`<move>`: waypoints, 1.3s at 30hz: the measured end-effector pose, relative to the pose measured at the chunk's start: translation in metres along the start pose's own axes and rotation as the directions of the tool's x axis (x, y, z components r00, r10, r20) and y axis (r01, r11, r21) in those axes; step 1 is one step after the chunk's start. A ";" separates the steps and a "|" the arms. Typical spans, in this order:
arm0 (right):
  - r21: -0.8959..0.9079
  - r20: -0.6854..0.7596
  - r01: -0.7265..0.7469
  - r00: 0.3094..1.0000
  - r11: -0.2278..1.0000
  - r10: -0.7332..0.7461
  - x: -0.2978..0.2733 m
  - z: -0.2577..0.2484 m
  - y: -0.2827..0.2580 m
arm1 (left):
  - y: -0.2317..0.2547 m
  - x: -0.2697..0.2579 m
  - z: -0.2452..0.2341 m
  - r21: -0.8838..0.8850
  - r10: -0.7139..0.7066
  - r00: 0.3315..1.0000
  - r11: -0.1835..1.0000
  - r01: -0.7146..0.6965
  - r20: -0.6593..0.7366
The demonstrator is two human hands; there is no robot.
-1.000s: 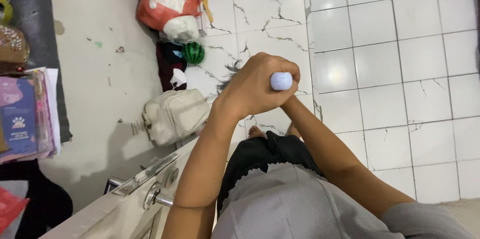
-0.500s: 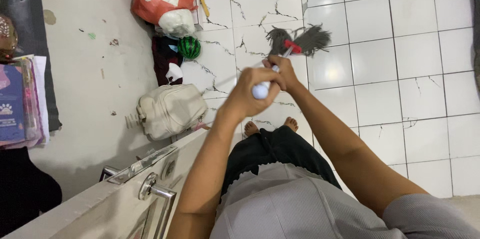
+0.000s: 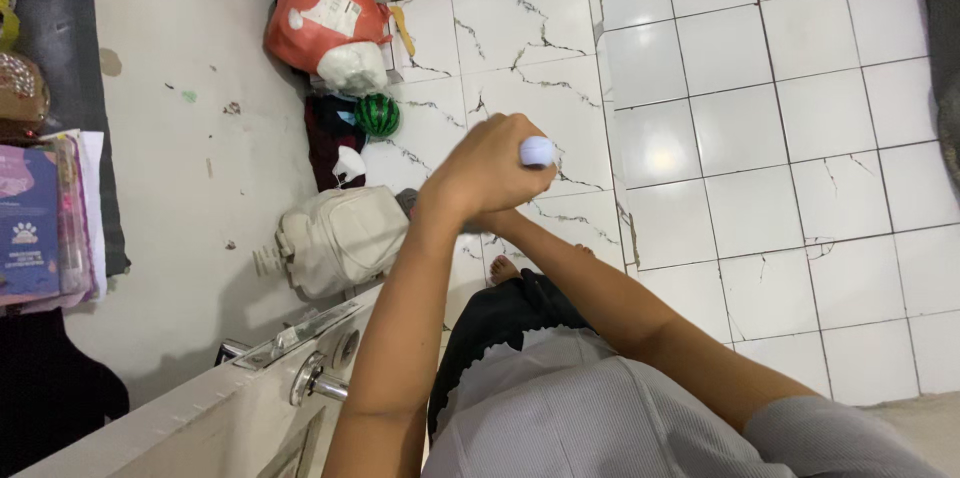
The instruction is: The person mops a tiled floor using a small handheld duster mop. They move the mop back and forth across the floor near a wooden cabinet and a bed, then continue into an adjacent area with an orange bucket and water bottles.
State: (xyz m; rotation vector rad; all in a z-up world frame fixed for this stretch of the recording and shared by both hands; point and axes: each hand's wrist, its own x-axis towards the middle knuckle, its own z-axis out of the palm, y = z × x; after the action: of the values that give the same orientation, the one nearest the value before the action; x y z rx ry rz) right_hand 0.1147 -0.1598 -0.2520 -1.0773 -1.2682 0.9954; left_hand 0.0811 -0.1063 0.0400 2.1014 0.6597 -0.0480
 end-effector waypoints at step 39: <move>-0.432 -0.568 -0.385 0.818 0.816 0.085 -0.321 -0.065 -0.097 | 0.122 -0.095 0.191 -0.262 0.439 0.880 0.884 -0.387 0.180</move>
State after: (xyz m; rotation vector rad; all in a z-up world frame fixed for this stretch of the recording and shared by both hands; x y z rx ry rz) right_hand 0.1585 -0.4980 -0.2285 -1.8482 -0.9644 0.4532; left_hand 0.0973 -0.3512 0.0465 1.9410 0.0558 0.0167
